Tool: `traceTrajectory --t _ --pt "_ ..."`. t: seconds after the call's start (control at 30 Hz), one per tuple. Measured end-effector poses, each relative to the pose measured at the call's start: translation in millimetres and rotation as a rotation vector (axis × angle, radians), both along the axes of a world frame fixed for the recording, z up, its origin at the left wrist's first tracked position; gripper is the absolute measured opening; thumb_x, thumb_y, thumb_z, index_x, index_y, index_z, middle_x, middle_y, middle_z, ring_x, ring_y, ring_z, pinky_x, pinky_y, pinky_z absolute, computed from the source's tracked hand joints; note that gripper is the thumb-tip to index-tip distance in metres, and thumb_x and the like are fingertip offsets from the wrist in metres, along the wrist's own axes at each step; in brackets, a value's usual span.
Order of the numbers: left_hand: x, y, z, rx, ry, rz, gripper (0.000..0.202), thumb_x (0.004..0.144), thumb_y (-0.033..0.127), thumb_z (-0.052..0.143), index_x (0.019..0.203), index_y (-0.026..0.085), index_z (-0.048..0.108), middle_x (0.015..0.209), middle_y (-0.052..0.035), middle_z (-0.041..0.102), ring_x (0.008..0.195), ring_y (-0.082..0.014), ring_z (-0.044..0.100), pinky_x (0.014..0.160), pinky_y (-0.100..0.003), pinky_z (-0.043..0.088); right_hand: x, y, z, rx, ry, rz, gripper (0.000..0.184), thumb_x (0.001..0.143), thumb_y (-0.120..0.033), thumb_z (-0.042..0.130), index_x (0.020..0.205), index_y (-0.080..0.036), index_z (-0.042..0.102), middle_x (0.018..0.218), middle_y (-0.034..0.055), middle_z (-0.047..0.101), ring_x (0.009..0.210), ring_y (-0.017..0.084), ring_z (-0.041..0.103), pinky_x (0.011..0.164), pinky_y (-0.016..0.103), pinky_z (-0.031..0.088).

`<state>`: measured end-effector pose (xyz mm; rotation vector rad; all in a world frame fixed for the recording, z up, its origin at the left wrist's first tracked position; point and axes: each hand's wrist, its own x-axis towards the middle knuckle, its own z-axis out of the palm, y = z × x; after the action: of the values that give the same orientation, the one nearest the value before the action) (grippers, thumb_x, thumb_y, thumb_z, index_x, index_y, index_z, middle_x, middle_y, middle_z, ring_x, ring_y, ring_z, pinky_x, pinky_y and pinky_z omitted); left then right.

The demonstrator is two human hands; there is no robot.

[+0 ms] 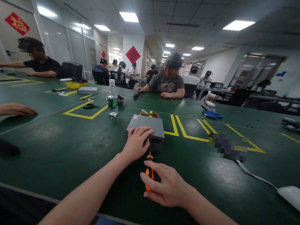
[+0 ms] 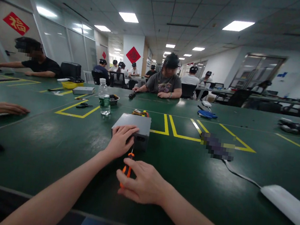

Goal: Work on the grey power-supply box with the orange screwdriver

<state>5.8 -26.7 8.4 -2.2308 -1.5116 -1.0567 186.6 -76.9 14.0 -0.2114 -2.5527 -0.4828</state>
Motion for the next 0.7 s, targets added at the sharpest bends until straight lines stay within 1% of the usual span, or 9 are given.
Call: traceTrajectory --t 0.03,0.1,0.2,0.3,0.4,0.5,0.57,0.63,0.7 --pt "0 1 -0.5 0.008 0.003 0.003 0.037 0.082 0.017 0.044 0.117 0.027 0.050 0.124 -0.0018 0.053 0.116 -0.0191 0.043 0.097 -0.037 0.025 0 0 0.6 -0.005 -0.009 -0.003 0.032 0.088 -0.037 0.041 0.114 -0.020 0.049 0.110 0.0158 0.057 0.098 0.020 0.056 0.076 0.032 0.048" --pt "-2 2 -1.2 0.019 0.011 0.006 0.038 0.082 0.017 0.044 0.119 0.026 0.049 0.124 -0.0023 0.053 0.116 -0.0191 0.043 0.097 -0.037 0.026 1 1 0.1 0.005 0.007 0.012 0.032 0.088 -0.035 0.041 0.115 -0.020 0.047 0.110 0.0159 0.056 0.094 0.020 0.058 0.074 0.032 0.049" --pt "-3 2 -1.7 0.029 0.017 0.001 0.038 0.082 0.017 0.045 0.119 0.025 0.049 0.123 -0.0022 0.054 0.115 -0.0188 0.044 0.097 -0.037 0.026 0 5 -4.3 0.049 0.113 0.082 0.028 0.084 -0.034 0.050 0.104 -0.015 0.050 0.105 0.0175 0.058 0.078 0.018 0.060 0.067 0.031 0.049" --pt "-4 2 -2.2 0.030 0.008 -0.008 0.037 0.082 0.017 0.046 0.118 0.026 0.051 0.123 -0.0015 0.055 0.114 -0.0185 0.045 0.097 -0.036 0.027 -1 7 -8.6 0.050 0.207 0.132 0.021 0.080 -0.028 0.054 0.094 -0.013 0.048 0.101 0.0178 0.061 0.070 0.017 0.059 0.061 0.030 0.049" --pt "-4 2 -2.3 0.028 -0.005 -0.014 0.037 0.082 0.018 0.046 0.118 0.026 0.051 0.123 -0.0015 0.054 0.114 -0.0185 0.044 0.097 -0.037 0.027 0 7 -9.5 0.023 0.204 0.134 0.021 0.081 -0.028 0.053 0.094 -0.013 0.047 0.099 0.0172 0.061 0.072 0.018 0.060 0.061 0.030 0.049" --pt "-4 2 -1.7 0.028 -0.016 -0.013 0.036 0.082 0.019 0.047 0.117 0.026 0.051 0.122 -0.0017 0.055 0.114 -0.0190 0.044 0.097 -0.037 0.027 1 4 -7.8 -0.004 0.125 0.110 0.031 0.083 -0.034 0.050 0.104 -0.012 0.047 0.104 0.0183 0.059 0.081 0.020 0.060 0.066 0.032 0.050" --pt "-4 1 -1.3 0.024 -0.018 -0.018 0.035 0.083 0.020 0.046 0.117 0.026 0.051 0.122 -0.0018 0.055 0.114 -0.0191 0.044 0.097 -0.037 0.026 1 3 -6.7 -0.003 0.072 0.098 0.034 0.084 -0.035 0.047 0.111 -0.013 0.047 0.107 0.0183 0.057 0.084 0.021 0.060 0.068 0.033 0.050" --pt "-4 1 -1.1 0.022 -0.021 -0.022 0.034 0.084 0.021 0.047 0.117 0.026 0.051 0.122 -0.0020 0.055 0.114 -0.0192 0.044 0.096 -0.037 0.027 0 3 -6.2 0.016 0.056 0.097 0.034 0.084 -0.035 0.049 0.111 -0.013 0.047 0.106 0.0181 0.058 0.080 0.020 0.061 0.068 0.033 0.050" --pt "-4 2 -1.4 0.025 -0.022 -0.024 0.033 0.084 0.022 0.047 0.117 0.026 0.051 0.122 -0.0018 0.055 0.114 -0.0190 0.044 0.096 -0.037 0.027 0 4 -6.7 0.028 0.099 0.111 0.032 0.083 -0.034 0.052 0.105 -0.012 0.048 0.103 0.0185 0.060 0.075 0.019 0.061 0.066 0.032 0.050"
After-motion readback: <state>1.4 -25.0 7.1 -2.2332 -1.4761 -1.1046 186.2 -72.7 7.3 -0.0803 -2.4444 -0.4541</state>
